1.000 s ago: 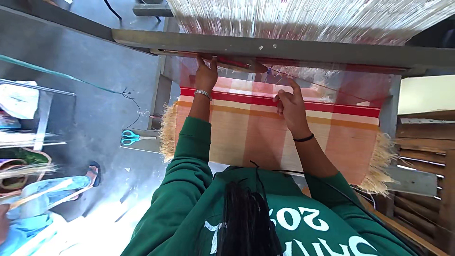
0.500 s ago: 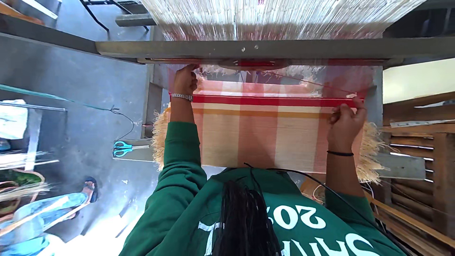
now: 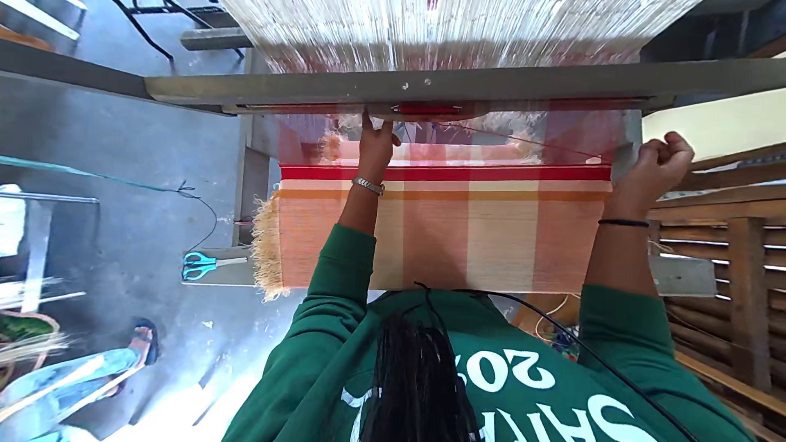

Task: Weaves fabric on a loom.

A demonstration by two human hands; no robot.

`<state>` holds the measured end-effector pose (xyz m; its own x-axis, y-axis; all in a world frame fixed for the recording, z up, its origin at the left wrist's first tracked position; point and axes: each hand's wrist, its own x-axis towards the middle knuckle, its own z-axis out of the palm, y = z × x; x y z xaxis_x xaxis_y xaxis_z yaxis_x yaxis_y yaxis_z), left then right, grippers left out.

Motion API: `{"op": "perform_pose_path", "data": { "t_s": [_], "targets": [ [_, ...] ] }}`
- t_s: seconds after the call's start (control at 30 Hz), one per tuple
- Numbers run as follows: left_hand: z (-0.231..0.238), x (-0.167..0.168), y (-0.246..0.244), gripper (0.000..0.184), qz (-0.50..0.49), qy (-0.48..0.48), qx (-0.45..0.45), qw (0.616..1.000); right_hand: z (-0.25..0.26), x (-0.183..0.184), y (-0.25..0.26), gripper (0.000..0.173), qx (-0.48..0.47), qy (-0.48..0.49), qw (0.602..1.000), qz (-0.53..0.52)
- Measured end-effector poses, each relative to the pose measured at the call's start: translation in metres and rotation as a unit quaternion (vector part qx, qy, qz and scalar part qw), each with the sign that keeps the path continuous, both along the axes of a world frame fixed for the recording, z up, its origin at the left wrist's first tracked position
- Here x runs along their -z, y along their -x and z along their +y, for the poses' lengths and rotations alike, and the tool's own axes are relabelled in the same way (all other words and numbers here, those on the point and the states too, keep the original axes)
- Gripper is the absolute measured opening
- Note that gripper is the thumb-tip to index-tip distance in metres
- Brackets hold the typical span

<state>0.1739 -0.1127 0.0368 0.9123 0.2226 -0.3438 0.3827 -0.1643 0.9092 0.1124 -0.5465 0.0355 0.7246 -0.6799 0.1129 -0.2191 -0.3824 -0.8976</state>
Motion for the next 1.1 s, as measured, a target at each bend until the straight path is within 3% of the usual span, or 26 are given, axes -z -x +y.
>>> {"op": "perform_pose_path", "data": {
  "t_s": [0.13, 0.2, 0.27, 0.3, 0.33, 0.4, 0.5, 0.6, 0.77, 0.87, 1.1],
  "targets": [
    [-0.012, 0.005, -0.006, 0.079, 0.004, -0.082, -0.001, 0.997, -0.014, -0.004, -0.030, 0.056, -0.012, -0.025, 0.999, 0.042],
    [-0.003, 0.002, -0.008, 0.071, 0.014, -0.009, -0.010, 1.000, -0.023, 0.003, -0.042, 0.056, -0.029, -0.049, 0.997, 0.051],
    [0.016, -0.004, -0.012, 0.039, 0.042, 0.153, 0.008, 0.987, -0.031, 0.008, -0.054, 0.054, -0.054, -0.095, 0.992, 0.069],
    [0.027, -0.006, -0.013, 0.034, 0.065, 0.215, 0.020, 0.974, -0.032, 0.007, -0.057, 0.054, -0.072, -0.135, 0.985, 0.082],
    [0.032, -0.008, -0.012, 0.034, 0.077, 0.235, 0.015, 0.969, -0.032, 0.004, -0.060, 0.054, -0.093, -0.172, 0.976, 0.095],
    [0.025, -0.010, -0.006, 0.032, 0.047, 0.176, -0.022, 0.983, -0.033, 0.002, -0.071, 0.053, -0.123, -0.222, 0.962, 0.101],
    [-0.008, -0.002, 0.012, 0.065, -0.068, 0.035, -0.052, 0.996, -0.029, 0.004, -0.084, 0.047, -0.116, -0.259, 0.955, 0.090],
    [-0.040, 0.010, 0.027, 0.060, -0.121, -0.009, 0.009, 0.993, -0.026, 0.007, -0.093, 0.040, -0.113, -0.251, 0.957, 0.089],
    [-0.078, 0.009, 0.025, 0.040, -0.065, 0.105, 0.136, 0.983, -0.028, 0.011, -0.098, 0.034, -0.105, -0.267, 0.955, 0.075],
    [-0.100, 0.001, 0.012, 0.046, 0.024, 0.150, 0.161, 0.975, -0.028, 0.012, -0.095, 0.035, -0.103, -0.271, 0.954, 0.080],
    [-0.140, 0.001, 0.004, 0.079, 0.037, 0.209, 0.139, 0.967, -0.027, 0.006, -0.089, 0.038, -0.103, -0.262, 0.955, 0.089]
  ]
}}
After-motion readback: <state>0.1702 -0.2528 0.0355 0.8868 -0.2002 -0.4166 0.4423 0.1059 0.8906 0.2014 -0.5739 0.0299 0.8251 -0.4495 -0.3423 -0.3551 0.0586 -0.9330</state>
